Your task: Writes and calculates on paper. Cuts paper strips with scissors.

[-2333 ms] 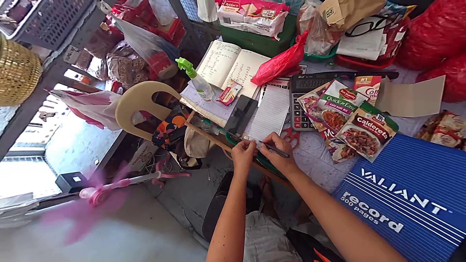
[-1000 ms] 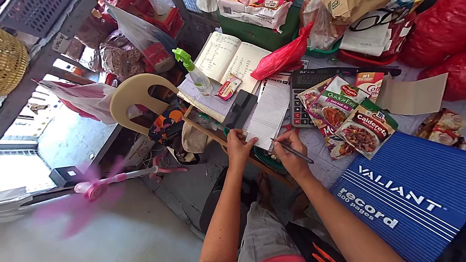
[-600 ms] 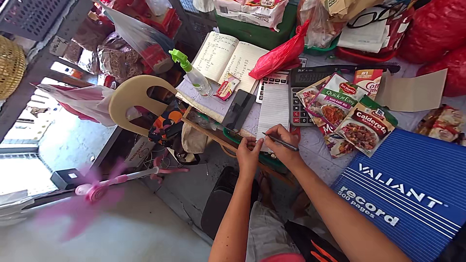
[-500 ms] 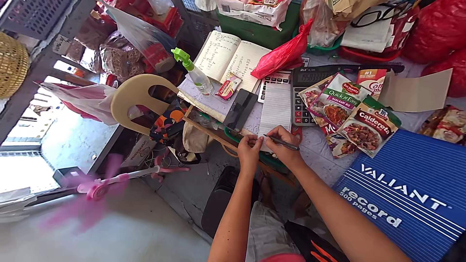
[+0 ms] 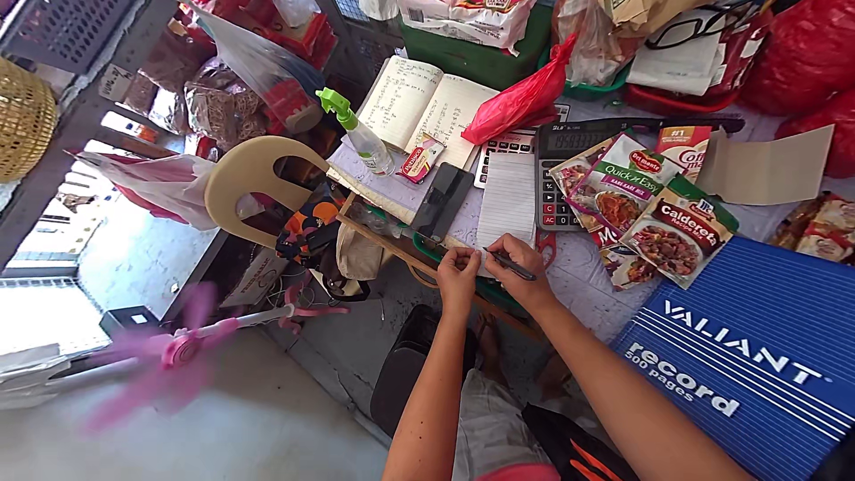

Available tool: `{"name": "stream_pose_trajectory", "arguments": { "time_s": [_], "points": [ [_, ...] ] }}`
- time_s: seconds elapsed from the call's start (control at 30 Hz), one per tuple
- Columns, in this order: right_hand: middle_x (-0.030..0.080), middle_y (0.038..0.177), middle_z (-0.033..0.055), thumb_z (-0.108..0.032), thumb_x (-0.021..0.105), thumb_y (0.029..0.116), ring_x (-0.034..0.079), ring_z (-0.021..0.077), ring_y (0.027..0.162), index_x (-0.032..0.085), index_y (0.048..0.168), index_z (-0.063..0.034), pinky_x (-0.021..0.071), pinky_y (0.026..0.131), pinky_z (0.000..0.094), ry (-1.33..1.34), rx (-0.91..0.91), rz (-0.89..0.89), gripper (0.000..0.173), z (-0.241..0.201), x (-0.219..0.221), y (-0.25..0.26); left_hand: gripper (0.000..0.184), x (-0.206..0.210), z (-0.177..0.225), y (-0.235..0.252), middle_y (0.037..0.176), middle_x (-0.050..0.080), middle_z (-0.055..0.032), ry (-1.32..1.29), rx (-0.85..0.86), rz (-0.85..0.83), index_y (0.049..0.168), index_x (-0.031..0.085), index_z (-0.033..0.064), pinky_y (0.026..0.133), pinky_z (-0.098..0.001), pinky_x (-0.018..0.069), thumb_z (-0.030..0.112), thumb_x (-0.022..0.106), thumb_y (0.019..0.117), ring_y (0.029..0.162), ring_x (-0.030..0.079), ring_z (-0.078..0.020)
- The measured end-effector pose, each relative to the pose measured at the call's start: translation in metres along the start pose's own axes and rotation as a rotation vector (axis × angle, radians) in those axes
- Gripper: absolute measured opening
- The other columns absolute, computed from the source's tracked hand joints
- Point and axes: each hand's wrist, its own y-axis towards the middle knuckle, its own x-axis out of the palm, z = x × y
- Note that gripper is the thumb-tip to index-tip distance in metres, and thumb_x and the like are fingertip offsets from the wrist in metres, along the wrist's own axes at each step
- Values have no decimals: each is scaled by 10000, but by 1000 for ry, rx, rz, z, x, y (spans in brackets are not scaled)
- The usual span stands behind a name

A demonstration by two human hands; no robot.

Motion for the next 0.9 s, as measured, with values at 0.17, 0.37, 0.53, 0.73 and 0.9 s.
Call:
{"name": "stream_pose_trajectory", "arguments": {
  "time_s": [0.17, 0.37, 0.53, 0.73, 0.9],
  "points": [
    [660, 831, 55, -177, 675, 918, 632, 130, 773, 695, 968, -60, 542, 725, 287, -13, -29, 0, 128, 1, 1, 0, 117, 0, 0, 0, 784, 715, -50, -27, -4, 4, 971, 720, 19, 669, -255, 575, 115, 762, 919, 674, 670, -91],
    [639, 807, 50, -173, 669, 908, 612, 125, 753, 680, 941, -59, 525, 704, 275, -15, -46, -9, 119, 1, -1, -1, 116, 0, -1, 0, 780, 714, -44, -21, 1, 5, 971, 719, 22, 675, -253, 574, 117, 761, 920, 675, 668, -86],
    [629, 794, 42, -170, 667, 902, 605, 120, 741, 675, 933, -68, 516, 694, 273, -21, -45, -9, 107, 0, -2, -1, 114, 0, -1, 0, 778, 715, -47, -27, 9, 4, 971, 719, 23, 672, -254, 575, 117, 759, 922, 670, 669, -86],
    [636, 813, 68, -151, 668, 905, 618, 152, 744, 671, 941, -48, 531, 691, 310, -42, -45, -12, 110, -1, -3, 0, 124, -1, 1, 0, 787, 714, -42, 24, 0, -3, 983, 723, 33, 683, -272, 576, 143, 750, 934, 686, 671, -90],
    [631, 795, 50, -154, 670, 885, 612, 128, 743, 674, 914, -61, 519, 691, 284, -15, -27, -31, 98, -2, -4, -1, 127, -1, 0, 0, 779, 712, -37, 38, 1, 3, 982, 721, 36, 686, -271, 573, 149, 752, 933, 681, 667, -88]
  ]
}}
